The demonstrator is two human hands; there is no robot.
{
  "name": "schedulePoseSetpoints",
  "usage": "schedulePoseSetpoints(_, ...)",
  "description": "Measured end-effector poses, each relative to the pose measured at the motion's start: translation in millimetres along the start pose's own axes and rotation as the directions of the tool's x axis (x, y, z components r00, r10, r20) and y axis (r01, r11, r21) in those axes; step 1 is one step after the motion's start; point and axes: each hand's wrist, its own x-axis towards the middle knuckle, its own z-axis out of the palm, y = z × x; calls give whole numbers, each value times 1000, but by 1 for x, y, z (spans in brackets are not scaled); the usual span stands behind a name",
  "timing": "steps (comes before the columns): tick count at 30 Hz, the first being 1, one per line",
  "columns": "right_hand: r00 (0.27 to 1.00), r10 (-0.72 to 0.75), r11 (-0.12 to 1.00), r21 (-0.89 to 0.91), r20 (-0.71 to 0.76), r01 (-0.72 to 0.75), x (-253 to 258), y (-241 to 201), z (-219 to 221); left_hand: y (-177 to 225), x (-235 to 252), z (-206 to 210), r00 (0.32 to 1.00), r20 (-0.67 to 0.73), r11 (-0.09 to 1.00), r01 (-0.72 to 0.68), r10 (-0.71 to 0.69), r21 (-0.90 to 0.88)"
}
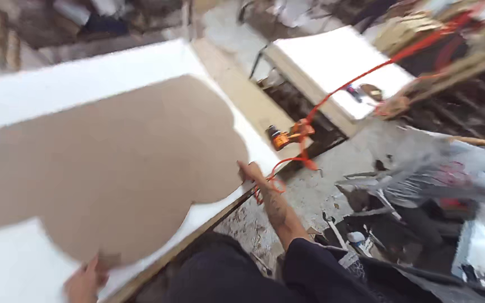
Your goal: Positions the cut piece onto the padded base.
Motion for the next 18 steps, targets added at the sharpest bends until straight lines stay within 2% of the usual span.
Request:
schedulePoseSetpoints(2,1000,-3,998,-62,-18,2,-3,-4,7,7,-5,-4,998,-17,997,64,-64,31)
schedulePoseSetpoints(5,998,-5,996,-94,-64,-1,2,-8,8,13,6,-1,994,-13,994,109,-109,-23)
schedulePoseSetpoints(10,998,20,999,-47,56,-17,13,-4,1,9,11,-7,990,46,988,139,-136,-71)
schedulePoseSetpoints(13,988,-49,999,3,144,49,15,17,-4,4,8,-9,987,65,986,149,-144,-77)
schedulePoseSetpoints(16,971,-106,994,42,216,100,16,26,-12,6,18,-10,982,96,985,167,-163,-37)
schedulePoseSetpoints(18,973,-108,994,56,205,99,17,24,-12,8,22,-11,979,104,985,172,-174,31)
